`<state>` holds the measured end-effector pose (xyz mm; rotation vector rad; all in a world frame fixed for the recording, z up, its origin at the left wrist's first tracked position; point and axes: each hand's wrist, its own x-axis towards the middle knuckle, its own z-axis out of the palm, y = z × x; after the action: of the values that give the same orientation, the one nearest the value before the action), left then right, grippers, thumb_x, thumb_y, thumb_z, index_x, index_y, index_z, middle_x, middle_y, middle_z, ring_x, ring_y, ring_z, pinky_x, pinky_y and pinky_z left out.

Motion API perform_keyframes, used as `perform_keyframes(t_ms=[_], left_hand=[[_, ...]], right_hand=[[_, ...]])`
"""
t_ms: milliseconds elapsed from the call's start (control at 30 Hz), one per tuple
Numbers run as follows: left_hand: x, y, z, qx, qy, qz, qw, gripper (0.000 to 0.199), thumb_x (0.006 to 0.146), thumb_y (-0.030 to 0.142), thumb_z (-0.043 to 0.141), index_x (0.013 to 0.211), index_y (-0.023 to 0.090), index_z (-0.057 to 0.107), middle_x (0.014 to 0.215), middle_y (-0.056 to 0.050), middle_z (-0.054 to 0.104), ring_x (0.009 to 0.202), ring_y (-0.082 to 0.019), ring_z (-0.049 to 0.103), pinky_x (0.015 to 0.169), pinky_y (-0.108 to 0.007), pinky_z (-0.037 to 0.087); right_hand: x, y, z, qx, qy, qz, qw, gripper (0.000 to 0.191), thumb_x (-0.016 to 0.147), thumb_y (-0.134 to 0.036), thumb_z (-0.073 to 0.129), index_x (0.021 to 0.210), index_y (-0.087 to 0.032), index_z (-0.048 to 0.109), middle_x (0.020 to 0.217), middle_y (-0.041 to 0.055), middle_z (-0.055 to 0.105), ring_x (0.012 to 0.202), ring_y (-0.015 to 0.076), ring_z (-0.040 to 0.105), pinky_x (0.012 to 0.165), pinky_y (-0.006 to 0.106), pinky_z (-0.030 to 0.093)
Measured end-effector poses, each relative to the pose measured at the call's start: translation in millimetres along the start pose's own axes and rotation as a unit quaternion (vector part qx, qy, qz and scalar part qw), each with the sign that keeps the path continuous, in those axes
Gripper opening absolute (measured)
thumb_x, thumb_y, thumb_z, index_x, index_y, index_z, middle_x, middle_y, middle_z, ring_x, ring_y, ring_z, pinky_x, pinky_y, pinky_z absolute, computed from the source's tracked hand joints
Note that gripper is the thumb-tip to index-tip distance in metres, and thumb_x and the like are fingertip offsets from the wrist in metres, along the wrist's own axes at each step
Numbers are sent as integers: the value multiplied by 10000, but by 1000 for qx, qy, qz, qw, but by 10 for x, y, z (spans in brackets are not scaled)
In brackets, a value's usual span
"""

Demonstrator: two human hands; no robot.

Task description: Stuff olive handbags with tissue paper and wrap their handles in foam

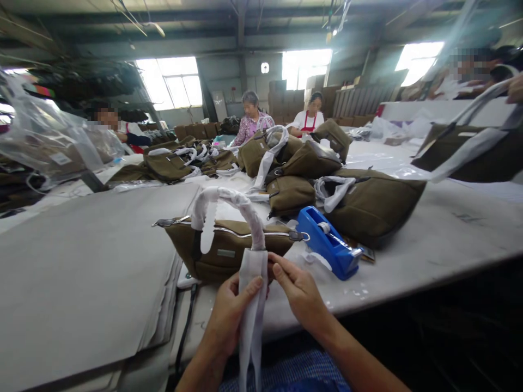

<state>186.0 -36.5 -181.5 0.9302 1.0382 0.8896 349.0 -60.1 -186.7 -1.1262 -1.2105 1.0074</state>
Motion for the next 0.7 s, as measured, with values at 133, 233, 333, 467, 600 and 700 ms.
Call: perform_keyframes(t_ms=[133, 233, 333, 467, 600, 700], left_hand=[[14, 12, 10, -1, 1, 8, 1000, 447, 711, 469, 881, 993, 143, 762, 905, -72, 745, 777, -144, 637, 690, -201, 504], [18, 8, 26, 10, 12, 17, 1000, 438, 713, 477, 873, 965, 137, 759, 898, -74, 744, 797, -161, 646, 710, -219, 512], [20, -13, 50, 16, 27, 27, 999, 423, 707, 488, 870, 895, 133, 739, 830, -61, 727, 747, -162, 639, 675, -233, 511], [37, -54, 89, 23, 41, 35, 998, 430, 718, 493, 860, 927, 139, 733, 863, -72, 742, 783, -186, 661, 677, -247, 513], [51, -78, 115, 108, 65, 102, 987, 402, 770, 500, 815, 956, 152, 737, 894, -63, 754, 848, -201, 669, 746, -262, 514], [34, -80, 122, 210, 93, 150, 962, 368, 823, 515, 760, 905, 158, 719, 796, -34, 728, 760, -181, 640, 689, -253, 487]], right_hand=[[-4, -6, 15, -17, 0, 0, 1000, 435, 993, -489, 555, 1312, -217, 673, 1231, 84, 734, 1118, 244, 695, 992, 382, 555], [-137, 60, -33, -17, 8, 52, 998, 368, 936, -467, 640, 1168, -191, 714, 1027, 79, 763, 838, 201, 709, 700, 294, 570], [-303, 114, -16, -50, -61, 105, 991, 284, 860, -361, 723, 1091, -195, 737, 976, 48, 754, 731, 157, 645, 608, 250, 493], [-424, 223, 157, -67, -105, 128, 984, 253, 806, -240, 719, 1050, -180, 746, 906, 28, 750, 681, 143, 616, 624, 248, 474], [-497, 352, 299, -186, -80, 73, 977, 152, 797, -221, 681, 926, -162, 736, 818, 48, 730, 659, 168, 614, 630, 277, 448], [-600, 319, 297, -235, -79, 23, 968, 116, 770, -191, 675, 870, -158, 725, 768, 51, 703, 641, 170, 592, 615, 281, 418]])
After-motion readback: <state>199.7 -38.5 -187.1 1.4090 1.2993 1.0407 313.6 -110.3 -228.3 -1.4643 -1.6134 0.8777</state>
